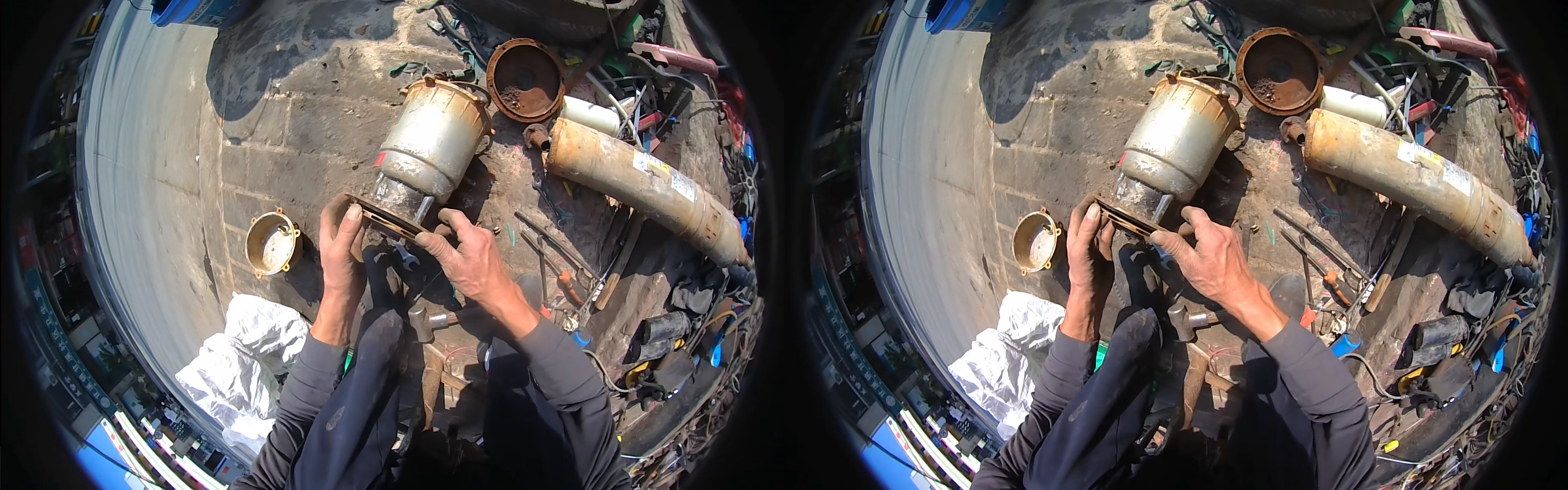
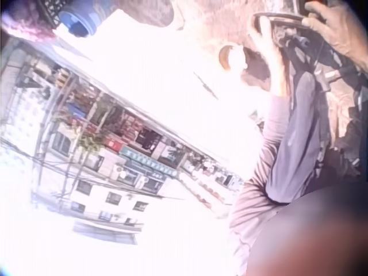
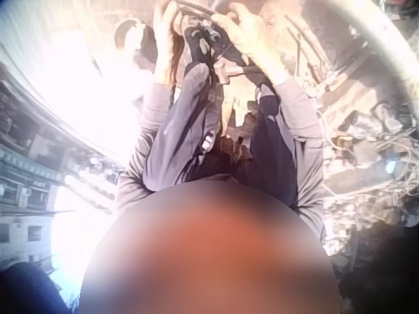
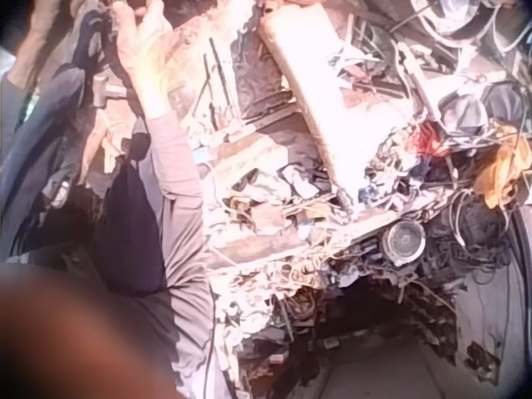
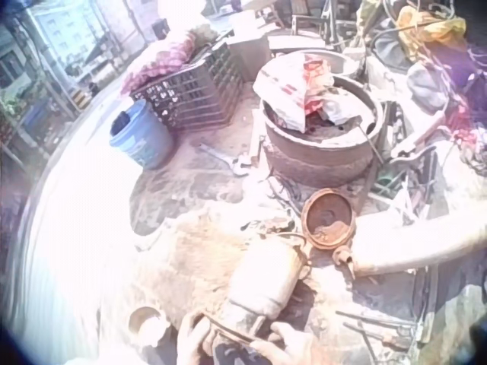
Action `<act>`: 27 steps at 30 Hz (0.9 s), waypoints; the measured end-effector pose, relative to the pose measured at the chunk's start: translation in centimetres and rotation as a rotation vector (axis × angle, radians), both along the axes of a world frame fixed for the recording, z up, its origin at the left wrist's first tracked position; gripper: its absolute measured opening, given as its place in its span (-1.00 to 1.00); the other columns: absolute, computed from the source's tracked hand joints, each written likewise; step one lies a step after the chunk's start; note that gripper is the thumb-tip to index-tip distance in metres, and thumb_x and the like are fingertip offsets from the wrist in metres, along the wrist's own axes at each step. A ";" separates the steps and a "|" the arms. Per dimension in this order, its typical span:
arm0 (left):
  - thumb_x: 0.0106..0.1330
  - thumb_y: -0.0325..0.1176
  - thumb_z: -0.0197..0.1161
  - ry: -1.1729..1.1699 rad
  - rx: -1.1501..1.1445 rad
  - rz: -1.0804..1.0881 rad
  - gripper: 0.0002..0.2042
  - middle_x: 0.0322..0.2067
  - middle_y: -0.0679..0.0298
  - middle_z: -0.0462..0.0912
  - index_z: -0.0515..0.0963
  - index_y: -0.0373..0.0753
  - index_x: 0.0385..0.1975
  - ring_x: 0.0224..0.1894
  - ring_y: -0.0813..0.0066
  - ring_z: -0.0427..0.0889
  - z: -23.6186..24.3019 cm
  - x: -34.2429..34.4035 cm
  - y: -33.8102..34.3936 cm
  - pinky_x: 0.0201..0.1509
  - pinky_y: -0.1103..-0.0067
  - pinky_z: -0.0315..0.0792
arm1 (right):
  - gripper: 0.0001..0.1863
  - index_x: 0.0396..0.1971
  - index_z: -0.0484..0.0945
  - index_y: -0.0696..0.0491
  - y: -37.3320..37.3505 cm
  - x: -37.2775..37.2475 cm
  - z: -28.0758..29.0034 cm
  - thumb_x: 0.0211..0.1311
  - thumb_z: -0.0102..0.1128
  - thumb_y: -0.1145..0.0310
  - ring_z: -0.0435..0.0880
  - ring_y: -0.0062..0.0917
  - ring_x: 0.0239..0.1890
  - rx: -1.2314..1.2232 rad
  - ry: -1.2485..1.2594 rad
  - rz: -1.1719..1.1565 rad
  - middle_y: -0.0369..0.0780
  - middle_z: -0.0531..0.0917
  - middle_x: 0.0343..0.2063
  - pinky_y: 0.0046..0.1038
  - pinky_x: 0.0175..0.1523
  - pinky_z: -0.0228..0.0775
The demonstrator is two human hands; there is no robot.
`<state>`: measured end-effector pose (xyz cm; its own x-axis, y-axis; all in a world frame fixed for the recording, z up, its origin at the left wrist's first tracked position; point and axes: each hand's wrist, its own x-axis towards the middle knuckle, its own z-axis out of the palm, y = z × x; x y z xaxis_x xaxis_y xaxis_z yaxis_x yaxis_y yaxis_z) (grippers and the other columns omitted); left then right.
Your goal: The person uses a wrench and hammer to loosen and remove a circular metal component from a cylindrical motor assembly. They repeatedly strike the tool with the hammer to dislodge the part, then inspect the exposed interior.
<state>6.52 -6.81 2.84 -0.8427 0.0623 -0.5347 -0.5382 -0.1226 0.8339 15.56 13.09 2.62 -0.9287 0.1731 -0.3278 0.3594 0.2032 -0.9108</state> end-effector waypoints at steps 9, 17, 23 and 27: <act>0.53 0.02 0.25 -0.271 0.149 0.049 -0.61 0.05 0.36 0.69 0.57 -0.15 0.12 0.12 0.45 0.63 2.1 1.4 1.4 0.31 0.31 0.45 | -0.24 0.10 0.50 0.37 -0.3 0.4 -1.1 0.41 0.35 -0.15 0.81 -0.02 -0.24 0.054 0.052 0.035 0.12 0.74 -0.32 -0.16 -0.15 0.61; 0.50 0.11 0.31 -0.275 0.118 0.044 -0.38 0.13 0.16 0.61 0.42 -0.31 0.26 0.26 0.34 0.54 1.7 1.3 1.3 0.39 0.24 0.37 | -0.29 0.11 0.52 0.35 0.9 0.2 -0.3 0.45 0.34 -0.11 0.81 -0.07 -0.18 -0.036 0.018 0.043 0.11 0.76 -0.27 -0.21 -0.06 0.61; 0.56 0.04 0.26 -0.265 0.155 0.047 -0.46 0.14 0.13 0.63 0.45 -0.34 0.23 0.22 0.31 0.59 1.5 1.5 1.2 0.34 0.31 0.44 | -0.27 0.15 0.50 0.38 1.2 0.3 0.1 0.55 0.14 -0.14 0.80 0.03 -0.05 -0.071 0.009 0.036 0.22 0.75 -0.16 -0.13 0.05 0.60; 0.59 0.08 0.19 -0.265 0.150 0.037 -0.48 0.12 0.19 0.67 0.51 -0.28 0.22 0.20 0.35 0.61 1.1 1.5 1.1 0.35 0.29 0.46 | -0.28 0.14 0.50 0.39 1.3 0.3 0.2 0.56 0.11 -0.12 0.80 0.08 -0.06 -0.065 0.004 0.037 0.23 0.75 -0.19 -0.12 0.05 0.60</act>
<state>8.00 -5.74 3.97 -0.6786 0.1289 -0.7231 -0.7271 -0.2576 0.6364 15.88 14.44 2.79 -0.9354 0.1167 -0.3339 0.3493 0.1564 -0.9239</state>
